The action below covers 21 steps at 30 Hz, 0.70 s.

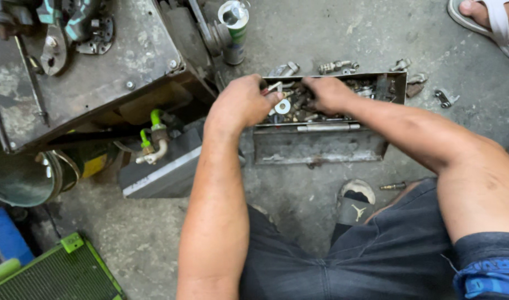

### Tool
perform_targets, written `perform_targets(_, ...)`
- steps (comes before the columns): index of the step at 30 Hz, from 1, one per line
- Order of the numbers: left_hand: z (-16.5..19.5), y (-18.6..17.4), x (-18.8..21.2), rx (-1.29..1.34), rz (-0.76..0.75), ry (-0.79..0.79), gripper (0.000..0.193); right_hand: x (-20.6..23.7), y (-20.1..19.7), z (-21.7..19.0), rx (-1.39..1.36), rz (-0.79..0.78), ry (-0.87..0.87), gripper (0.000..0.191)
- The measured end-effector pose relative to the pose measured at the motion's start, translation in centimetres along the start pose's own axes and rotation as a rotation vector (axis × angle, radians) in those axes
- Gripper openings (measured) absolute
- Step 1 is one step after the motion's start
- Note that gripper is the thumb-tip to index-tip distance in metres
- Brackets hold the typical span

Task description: The person sits on the floor and rummages through a metal tray filled with small hardware parts, picking up and inspecting individual items. Another person shows a smartphone screen with an image, and the person continues to search through the tray.

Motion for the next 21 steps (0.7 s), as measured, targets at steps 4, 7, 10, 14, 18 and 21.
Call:
perform_targets(4, -0.1, 0.4, -0.5, 0.037, 0.000, -0.046, 0.045, -0.1, -2.3, -1.0, -0.489, -0.073, 0.014, 0.058)
perform_targets(7, 0.0, 0.6, -1.0, 0.024, 0.008, -0.033, 0.044, 0.0, -2.9, -3.1, -0.508, -0.116, -0.019, 0.063)
perform_targets(10, 0.3, 1.1, -1.2, 0.037, -0.008, -0.025, 0.043, -0.1, -3.5, -4.7, -0.500, -0.128, -0.052, 0.068)
perform_targets(14, 0.1, 0.9, -1.0, 0.012, 0.004, -0.031, 0.044, -1.3, -4.2, -4.1, -0.309, -0.303, -0.023, 0.053)
perform_targets(18, 0.0, 0.5, -0.8, 0.007, -0.007, -0.017, 0.046, -1.9, -4.4, -0.7, 0.199, -0.557, 0.033, 0.043)
perform_targets(21, 0.1, 0.5, -0.6, -0.004, -0.012, -0.007, 0.048, -1.1, -2.9, 0.5, 0.303, -0.622, 0.079, 0.043)
Point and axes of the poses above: each hand's wrist, its own x-axis away from the middle knuckle, its own y-axis out of the palm, z = x × y, the point moved 5 cm from there along -x, towards the middle knuckle, and after that the axes turned 11 degrees about z, right-handed, at the moved point
